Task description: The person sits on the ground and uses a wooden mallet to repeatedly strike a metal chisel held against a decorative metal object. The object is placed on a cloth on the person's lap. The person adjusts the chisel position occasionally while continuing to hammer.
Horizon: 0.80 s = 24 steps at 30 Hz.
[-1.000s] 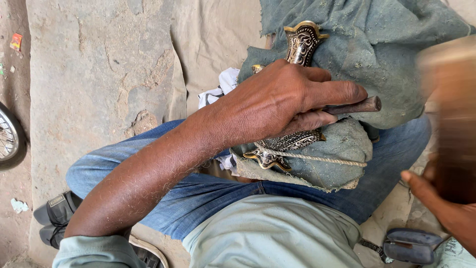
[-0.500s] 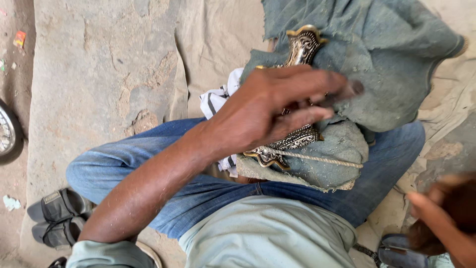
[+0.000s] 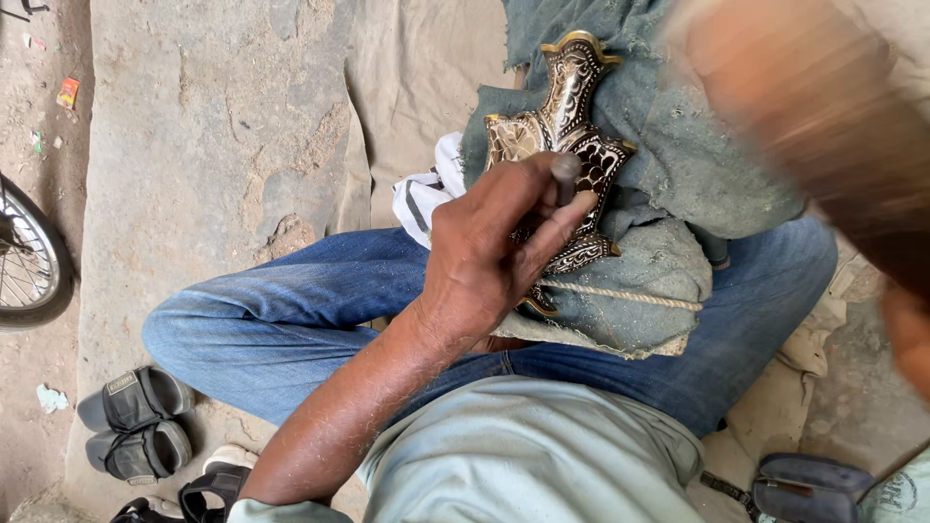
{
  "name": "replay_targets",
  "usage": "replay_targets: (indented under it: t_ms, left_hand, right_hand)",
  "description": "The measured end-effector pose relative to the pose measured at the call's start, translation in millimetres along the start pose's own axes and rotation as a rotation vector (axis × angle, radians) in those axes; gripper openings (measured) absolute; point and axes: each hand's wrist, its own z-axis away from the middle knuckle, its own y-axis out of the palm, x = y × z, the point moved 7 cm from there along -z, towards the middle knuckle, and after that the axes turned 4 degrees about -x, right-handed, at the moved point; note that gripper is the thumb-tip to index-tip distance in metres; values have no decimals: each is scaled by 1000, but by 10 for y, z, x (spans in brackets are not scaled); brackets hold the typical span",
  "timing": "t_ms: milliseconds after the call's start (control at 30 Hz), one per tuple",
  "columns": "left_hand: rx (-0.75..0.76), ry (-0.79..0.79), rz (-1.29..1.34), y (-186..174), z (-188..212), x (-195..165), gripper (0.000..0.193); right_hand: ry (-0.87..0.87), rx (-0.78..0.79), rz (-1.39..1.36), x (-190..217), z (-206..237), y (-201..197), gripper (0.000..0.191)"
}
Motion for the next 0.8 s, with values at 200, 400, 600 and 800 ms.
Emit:
replay_targets:
  t_ms: [200, 400, 600, 800]
  left_hand:
    - [37, -9, 6, 11, -19, 27, 33]
    - [60, -22, -4, 35, -31, 39, 37]
    - [82, 5, -20, 47, -22, 43, 33]
    - [123, 12, 3, 60, -51, 52, 37]
  right_hand:
    - [-218, 90, 257, -110, -306, 120, 15]
    - [-271, 119, 297, 168, -378, 174, 13]
    - [-273, 151, 327, 96, -447, 241, 12]
    - [-192, 230, 431, -805, -329, 188, 12]
